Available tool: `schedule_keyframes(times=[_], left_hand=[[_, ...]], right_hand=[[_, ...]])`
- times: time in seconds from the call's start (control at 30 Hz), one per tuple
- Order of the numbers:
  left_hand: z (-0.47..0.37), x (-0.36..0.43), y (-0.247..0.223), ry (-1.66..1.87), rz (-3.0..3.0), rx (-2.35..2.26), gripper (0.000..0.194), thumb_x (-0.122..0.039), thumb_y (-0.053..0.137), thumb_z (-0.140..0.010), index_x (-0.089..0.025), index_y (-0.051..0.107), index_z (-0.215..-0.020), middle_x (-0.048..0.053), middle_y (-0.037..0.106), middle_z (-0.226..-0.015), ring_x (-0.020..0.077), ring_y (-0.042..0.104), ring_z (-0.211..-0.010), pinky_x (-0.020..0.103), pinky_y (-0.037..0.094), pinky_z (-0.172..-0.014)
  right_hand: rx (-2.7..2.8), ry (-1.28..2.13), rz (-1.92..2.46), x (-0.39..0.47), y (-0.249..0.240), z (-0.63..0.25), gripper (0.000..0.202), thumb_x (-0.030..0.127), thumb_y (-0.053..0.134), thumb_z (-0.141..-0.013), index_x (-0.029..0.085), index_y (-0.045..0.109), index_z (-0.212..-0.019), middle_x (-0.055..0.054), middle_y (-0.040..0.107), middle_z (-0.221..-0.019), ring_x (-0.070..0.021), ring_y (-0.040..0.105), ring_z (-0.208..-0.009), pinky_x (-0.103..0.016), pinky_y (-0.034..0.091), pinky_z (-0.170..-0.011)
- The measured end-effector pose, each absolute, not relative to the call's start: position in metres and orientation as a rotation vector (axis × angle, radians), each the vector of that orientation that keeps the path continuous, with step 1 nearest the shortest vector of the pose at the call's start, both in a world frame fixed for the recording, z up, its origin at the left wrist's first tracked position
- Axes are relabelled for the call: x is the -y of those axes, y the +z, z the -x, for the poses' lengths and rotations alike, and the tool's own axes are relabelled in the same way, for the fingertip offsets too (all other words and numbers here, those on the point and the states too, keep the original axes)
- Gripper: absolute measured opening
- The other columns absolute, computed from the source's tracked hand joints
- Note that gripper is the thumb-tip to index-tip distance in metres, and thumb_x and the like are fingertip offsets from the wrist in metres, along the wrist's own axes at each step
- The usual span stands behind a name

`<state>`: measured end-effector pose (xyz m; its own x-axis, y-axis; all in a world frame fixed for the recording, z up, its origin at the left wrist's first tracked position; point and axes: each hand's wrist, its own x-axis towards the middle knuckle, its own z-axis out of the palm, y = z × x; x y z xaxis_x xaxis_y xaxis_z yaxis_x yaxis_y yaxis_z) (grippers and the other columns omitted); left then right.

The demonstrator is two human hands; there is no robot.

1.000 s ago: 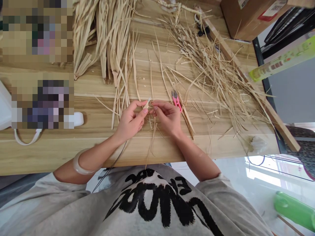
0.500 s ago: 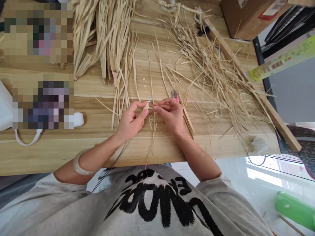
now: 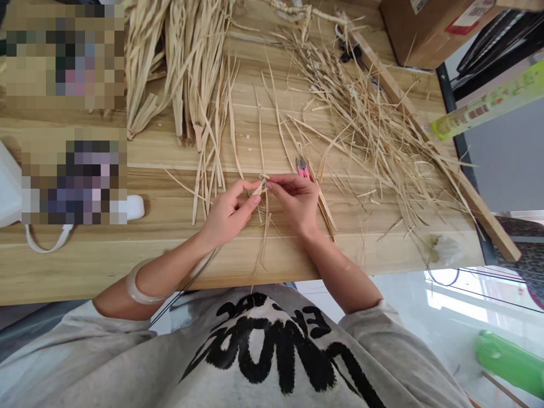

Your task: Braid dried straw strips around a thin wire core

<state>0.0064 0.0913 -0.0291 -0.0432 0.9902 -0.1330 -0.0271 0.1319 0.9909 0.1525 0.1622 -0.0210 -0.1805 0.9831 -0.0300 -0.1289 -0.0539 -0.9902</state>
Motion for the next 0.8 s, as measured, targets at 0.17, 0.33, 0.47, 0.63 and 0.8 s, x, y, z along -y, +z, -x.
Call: schedule_keyframes(times=[0.17, 0.33, 0.47, 0.63, 0.8], left_hand=[[-0.007, -0.092, -0.028, 1.163, -1.061, -1.277, 0.030, -0.049, 0.066, -0.089, -0.025, 0.059, -0.108, -0.010, 0.039, -0.038, 0.0077, 0.028, -0.030, 0.019, 0.020, -0.031], [-0.007, -0.093, -0.026, 1.153, -1.050, -1.284, 0.035, -0.052, 0.065, -0.088, -0.025, 0.055, -0.107, -0.012, 0.037, -0.037, 0.0084, 0.027, -0.030, 0.019, 0.020, -0.030], [-0.008, -0.094, -0.024, 1.159, -1.041, -1.254, 0.032, -0.048, 0.067, -0.089, -0.024, 0.051, -0.104, -0.013, 0.037, -0.037, 0.0080, 0.026, -0.029, 0.019, 0.019, -0.030], [-0.008, -0.094, -0.026, 1.171, -1.044, -1.253, 0.030, -0.047, 0.066, -0.089, -0.025, 0.048, -0.100, -0.014, 0.037, -0.037, 0.0076, 0.027, -0.028, 0.018, 0.020, -0.031], [-0.008, -0.094, -0.029, 1.202, -1.006, -1.303, 0.036, -0.047, 0.067, -0.090, -0.026, 0.047, -0.111, -0.013, 0.038, -0.039, 0.0093, 0.031, -0.028, 0.020, 0.023, -0.031]], right_hand=[[1.340, 1.344, 1.037, -0.160, -0.025, -0.154, 0.007, 0.024, 0.079, -0.074, 0.026, 0.077, -0.081, 0.000, 0.076, -0.088, -0.0148, 0.071, -0.085, -0.032, 0.061, -0.084], [1.547, 1.166, 0.937, -0.162, -0.032, -0.157, 0.007, 0.024, 0.075, -0.080, 0.028, 0.079, -0.084, -0.002, 0.076, -0.091, -0.0152, 0.071, -0.089, -0.031, 0.060, -0.080], [1.621, 1.041, 0.838, -0.164, -0.038, -0.157, 0.009, 0.021, 0.073, -0.081, 0.025, 0.079, -0.086, -0.002, 0.076, -0.087, -0.0140, 0.071, -0.083, -0.029, 0.060, -0.074], [1.665, 0.947, 0.767, -0.164, -0.039, -0.156, 0.011, 0.015, 0.071, -0.083, 0.023, 0.077, -0.087, -0.002, 0.075, -0.086, -0.0128, 0.071, -0.081, -0.027, 0.059, -0.073], [1.706, 0.892, 0.773, -0.163, -0.038, -0.156, 0.011, 0.015, 0.070, -0.084, 0.023, 0.077, -0.087, -0.002, 0.075, -0.086, -0.0127, 0.070, -0.082, -0.027, 0.059, -0.074]])
